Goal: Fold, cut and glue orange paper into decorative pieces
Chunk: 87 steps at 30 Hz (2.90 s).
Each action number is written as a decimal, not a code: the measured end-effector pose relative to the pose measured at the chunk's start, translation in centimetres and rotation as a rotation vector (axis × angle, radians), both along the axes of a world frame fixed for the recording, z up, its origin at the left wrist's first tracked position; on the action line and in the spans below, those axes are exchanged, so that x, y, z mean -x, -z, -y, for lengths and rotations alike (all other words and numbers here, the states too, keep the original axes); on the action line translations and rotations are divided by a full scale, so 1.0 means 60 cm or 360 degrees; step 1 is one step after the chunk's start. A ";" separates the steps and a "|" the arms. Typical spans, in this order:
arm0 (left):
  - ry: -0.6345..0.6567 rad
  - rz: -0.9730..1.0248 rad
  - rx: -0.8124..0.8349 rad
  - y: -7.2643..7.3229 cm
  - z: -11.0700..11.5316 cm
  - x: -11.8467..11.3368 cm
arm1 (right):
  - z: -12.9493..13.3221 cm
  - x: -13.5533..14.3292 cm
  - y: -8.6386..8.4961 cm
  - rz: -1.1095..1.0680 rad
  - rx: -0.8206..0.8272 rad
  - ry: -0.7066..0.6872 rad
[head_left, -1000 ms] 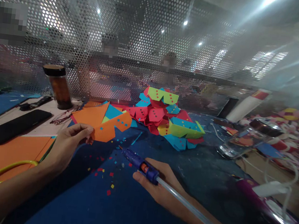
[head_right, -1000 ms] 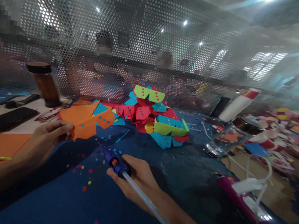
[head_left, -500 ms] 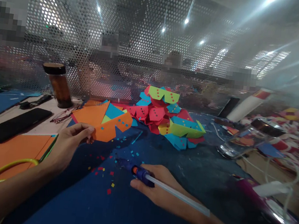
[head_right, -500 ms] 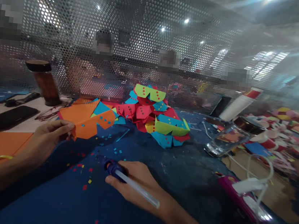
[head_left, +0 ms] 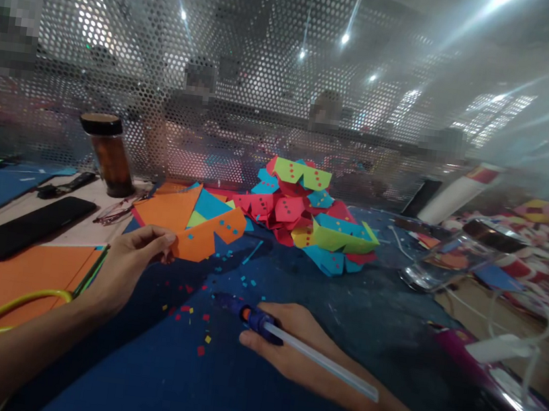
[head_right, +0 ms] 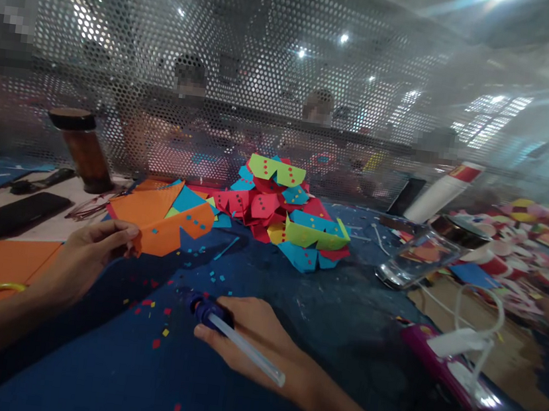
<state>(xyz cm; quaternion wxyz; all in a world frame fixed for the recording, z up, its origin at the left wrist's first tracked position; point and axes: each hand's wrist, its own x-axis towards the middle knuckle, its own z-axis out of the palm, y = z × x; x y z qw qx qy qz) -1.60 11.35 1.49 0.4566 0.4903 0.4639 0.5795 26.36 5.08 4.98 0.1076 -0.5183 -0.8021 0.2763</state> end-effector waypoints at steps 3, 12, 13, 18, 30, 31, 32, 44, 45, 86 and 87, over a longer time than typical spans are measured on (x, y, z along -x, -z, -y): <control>0.0000 -0.0016 -0.0004 0.001 -0.001 0.001 | 0.001 0.000 -0.001 -0.0052 0.0018 0.0006; 0.0006 -0.0153 0.0025 -0.002 0.003 -0.004 | 0.005 -0.002 0.006 -0.0338 -0.0015 0.0090; 0.0009 -0.0176 0.0026 -0.004 0.004 -0.005 | 0.006 -0.002 0.007 -0.0381 -0.0016 0.0098; 0.0035 -0.0313 0.0020 -0.016 0.013 -0.014 | 0.008 0.000 0.008 -0.0537 -0.0019 0.0069; 0.0143 -0.0492 0.0012 -0.024 0.031 -0.026 | 0.002 0.004 0.016 -0.0610 -0.0502 -0.0171; 0.0157 -0.0495 0.0010 -0.025 0.032 -0.027 | 0.001 0.002 0.019 -0.0584 -0.0538 -0.0186; 0.0169 -0.0498 0.0008 -0.025 0.033 -0.028 | 0.000 0.001 0.021 -0.0553 -0.0569 -0.0195; 0.0226 -0.0485 0.0012 -0.026 0.034 -0.031 | -0.005 -0.001 0.033 -0.0379 -0.0820 -0.0263; 0.0229 -0.0482 0.0013 -0.026 0.033 -0.031 | -0.005 -0.001 0.034 -0.0367 -0.0819 -0.0267; 0.0253 -0.0501 0.0011 -0.028 0.037 -0.032 | -0.014 -0.012 0.062 -0.0176 -0.0868 -0.0262; 0.0252 -0.0503 0.0011 -0.028 0.037 -0.032 | -0.014 -0.013 0.062 -0.0180 -0.0865 -0.0262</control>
